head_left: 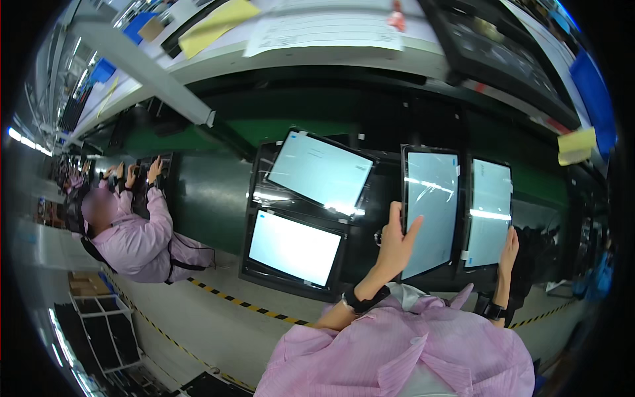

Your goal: Applying protective film to tablet screens on an electronics assembly line.

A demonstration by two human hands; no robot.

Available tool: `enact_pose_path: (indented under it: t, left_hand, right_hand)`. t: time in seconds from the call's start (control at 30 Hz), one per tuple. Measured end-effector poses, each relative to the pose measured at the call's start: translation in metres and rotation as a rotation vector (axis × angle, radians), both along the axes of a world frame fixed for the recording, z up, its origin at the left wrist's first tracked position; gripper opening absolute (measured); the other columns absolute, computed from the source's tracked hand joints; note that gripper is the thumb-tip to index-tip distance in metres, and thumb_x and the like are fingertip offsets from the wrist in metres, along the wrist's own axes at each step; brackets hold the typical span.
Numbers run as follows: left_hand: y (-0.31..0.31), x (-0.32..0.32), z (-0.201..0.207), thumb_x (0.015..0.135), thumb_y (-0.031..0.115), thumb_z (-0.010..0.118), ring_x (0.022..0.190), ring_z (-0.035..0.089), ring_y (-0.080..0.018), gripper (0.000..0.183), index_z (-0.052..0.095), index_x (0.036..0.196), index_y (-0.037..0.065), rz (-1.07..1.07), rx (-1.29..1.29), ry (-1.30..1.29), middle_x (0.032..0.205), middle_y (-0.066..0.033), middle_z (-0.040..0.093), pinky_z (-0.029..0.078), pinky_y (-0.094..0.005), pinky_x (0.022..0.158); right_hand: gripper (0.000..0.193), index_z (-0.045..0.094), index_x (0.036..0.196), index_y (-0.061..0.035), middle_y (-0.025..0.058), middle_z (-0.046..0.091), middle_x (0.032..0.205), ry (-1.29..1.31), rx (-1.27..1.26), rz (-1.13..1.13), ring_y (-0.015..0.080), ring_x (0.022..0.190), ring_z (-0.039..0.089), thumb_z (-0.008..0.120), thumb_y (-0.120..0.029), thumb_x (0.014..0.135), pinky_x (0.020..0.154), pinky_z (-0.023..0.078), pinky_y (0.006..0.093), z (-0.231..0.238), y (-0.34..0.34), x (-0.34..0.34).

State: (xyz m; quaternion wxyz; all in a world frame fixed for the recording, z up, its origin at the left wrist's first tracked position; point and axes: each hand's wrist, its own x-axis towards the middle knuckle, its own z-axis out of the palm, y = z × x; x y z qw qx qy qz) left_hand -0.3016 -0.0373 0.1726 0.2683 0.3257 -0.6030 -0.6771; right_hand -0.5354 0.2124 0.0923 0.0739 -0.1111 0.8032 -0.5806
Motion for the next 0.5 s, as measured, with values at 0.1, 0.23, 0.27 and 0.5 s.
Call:
enact_pose_path:
  t: [0.1,0.23,0.27,0.5]
  left_hand:
    - [0.021,-0.008,-0.036,0.085,0.008,0.061,0.079,0.051,-0.0105,0.025,0.045,0.103,0.0,0.036,-0.09,0.019,0.092,-0.0077,0.054,0.044,-0.0234,0.066]
    - [0.041,-0.005,-0.053,0.085,0.009,0.061,0.085,0.054,-0.0131,0.026,0.046,0.104,-0.001,0.117,0.09,0.037,0.095,-0.0094,0.055,0.046,-0.0263,0.072]
    - [0.044,-0.005,-0.047,0.085,0.009,0.061,0.083,0.054,-0.0125,0.026,0.046,0.104,0.0,0.148,0.074,0.004,0.095,-0.0088,0.055,0.046,-0.0255,0.072]
    - [0.063,-0.024,0.013,0.089,0.011,0.055,0.094,0.051,-0.0108,0.024,0.046,0.109,0.001,0.179,0.208,0.059,0.104,-0.0069,0.054,0.041,-0.0246,0.081]
  right_hand:
    - [0.034,0.05,0.08,0.0,-0.0024,0.043,0.071,0.052,0.082,-0.095,0.0057,0.067,0.038,0.04,-0.028,0.098,0.059,0.035,0.024,-0.028,0.081,-0.018]
    - [0.029,0.045,0.082,0.0044,0.0132,0.038,0.067,0.229,0.335,-0.171,0.0149,0.063,0.034,0.044,-0.021,0.095,0.058,0.036,0.0302,-0.071,0.141,-0.036]
    - [0.028,0.046,0.081,0.0044,0.0146,0.039,0.066,0.229,0.347,-0.174,0.0154,0.061,0.033,0.046,-0.02,0.095,0.056,0.036,0.0313,-0.074,0.14,-0.037]
    - [0.024,0.056,0.092,0.0001,0.023,0.06,0.08,0.204,0.994,0.124,0.0358,0.075,0.06,0.05,-0.023,0.091,0.064,0.046,0.044,-0.082,0.12,-0.045]
